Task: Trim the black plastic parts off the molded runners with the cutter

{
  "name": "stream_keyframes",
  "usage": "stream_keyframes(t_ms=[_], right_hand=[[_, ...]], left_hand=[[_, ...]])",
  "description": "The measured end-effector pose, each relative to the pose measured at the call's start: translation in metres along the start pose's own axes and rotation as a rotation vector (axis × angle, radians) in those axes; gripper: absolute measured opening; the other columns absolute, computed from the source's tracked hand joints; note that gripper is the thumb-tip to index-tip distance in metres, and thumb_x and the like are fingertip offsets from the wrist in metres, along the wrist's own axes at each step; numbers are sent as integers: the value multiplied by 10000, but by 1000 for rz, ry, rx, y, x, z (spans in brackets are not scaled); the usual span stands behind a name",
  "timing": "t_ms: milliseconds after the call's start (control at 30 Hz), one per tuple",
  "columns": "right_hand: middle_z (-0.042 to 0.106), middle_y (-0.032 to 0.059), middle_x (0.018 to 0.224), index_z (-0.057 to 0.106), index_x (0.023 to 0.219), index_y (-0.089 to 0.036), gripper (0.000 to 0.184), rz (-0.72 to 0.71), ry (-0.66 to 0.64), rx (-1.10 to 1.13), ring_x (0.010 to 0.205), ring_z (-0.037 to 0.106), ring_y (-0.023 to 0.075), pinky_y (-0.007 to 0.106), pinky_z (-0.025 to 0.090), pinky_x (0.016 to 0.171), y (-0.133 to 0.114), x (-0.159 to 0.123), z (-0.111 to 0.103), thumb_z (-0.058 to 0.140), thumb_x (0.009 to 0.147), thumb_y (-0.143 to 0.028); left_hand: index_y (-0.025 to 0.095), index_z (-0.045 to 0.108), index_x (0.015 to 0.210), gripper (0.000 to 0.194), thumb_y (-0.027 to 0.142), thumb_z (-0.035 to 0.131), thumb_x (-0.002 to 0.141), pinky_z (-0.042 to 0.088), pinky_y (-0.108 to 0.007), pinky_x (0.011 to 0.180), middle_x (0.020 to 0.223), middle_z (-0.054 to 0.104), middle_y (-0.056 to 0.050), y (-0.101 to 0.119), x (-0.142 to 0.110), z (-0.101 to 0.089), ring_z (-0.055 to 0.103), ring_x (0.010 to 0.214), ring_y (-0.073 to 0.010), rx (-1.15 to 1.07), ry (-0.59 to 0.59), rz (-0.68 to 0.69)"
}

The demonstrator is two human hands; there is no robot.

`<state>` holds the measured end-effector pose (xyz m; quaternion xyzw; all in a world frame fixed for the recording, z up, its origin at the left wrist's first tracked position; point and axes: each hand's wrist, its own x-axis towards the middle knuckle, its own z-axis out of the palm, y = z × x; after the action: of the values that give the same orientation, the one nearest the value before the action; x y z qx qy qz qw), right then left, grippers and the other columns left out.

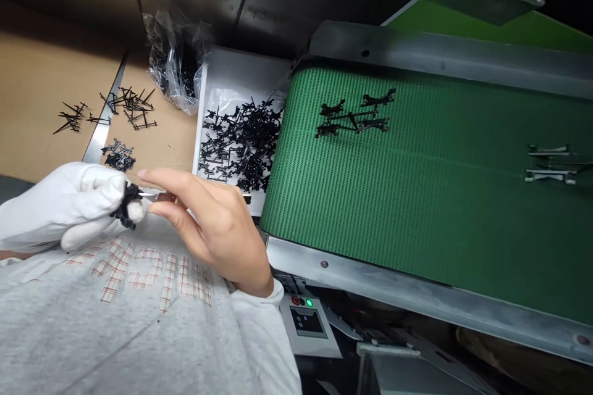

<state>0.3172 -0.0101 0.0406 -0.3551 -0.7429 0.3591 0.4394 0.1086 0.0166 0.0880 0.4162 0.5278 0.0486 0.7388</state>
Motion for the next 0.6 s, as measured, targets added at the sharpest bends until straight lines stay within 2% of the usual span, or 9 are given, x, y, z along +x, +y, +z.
stream_keyframes(t_ms=[100, 200, 367, 500, 600], right_hand=[[779, 48, 1169, 622, 1247, -200, 237, -1, 0, -6, 886, 754, 129, 247, 647, 767, 0, 0, -1, 592, 1012, -205], [783, 44, 1148, 630, 1245, -206, 235, -24, 11, -9, 889, 749, 140, 268, 648, 758, 1, -1, 0, 592, 1014, -218], [787, 15, 1073, 617, 1308, -251, 290, -47, 33, -20, 698, 682, 129, 280, 608, 622, 3, -3, 3, 576, 1022, -234], [775, 7, 1020, 599, 1351, -263, 331, -65, 42, -29, 682, 655, 127, 270, 588, 608, 4, -4, 5, 575, 1022, -235], [753, 3, 944, 602, 1355, -280, 330, -52, 36, -57, 674, 641, 131, 272, 574, 598, 5, -5, 5, 562, 1028, -250]], left_hand=[[190, 633, 827, 400, 579, 580, 900, 289, -218, 449, 345, 442, 85, 4, -1, 1, 304, 325, -56, -77, -40, -99], [194, 609, 835, 451, 642, 582, 877, 273, -222, 444, 349, 434, 93, 5, 0, 1, 279, 315, -47, -38, -40, -95], [202, 526, 768, 573, 763, 643, 776, 270, -231, 420, 322, 399, 85, 3, 5, 0, 314, 326, -68, 3, -46, -60], [211, 494, 733, 524, 708, 632, 828, 253, -212, 394, 326, 421, 75, 0, 8, 0, 333, 333, -72, -25, -55, -42], [209, 488, 721, 426, 553, 722, 812, 263, -179, 384, 338, 406, 101, -1, 10, 0, 325, 327, -51, -119, -85, 31]])
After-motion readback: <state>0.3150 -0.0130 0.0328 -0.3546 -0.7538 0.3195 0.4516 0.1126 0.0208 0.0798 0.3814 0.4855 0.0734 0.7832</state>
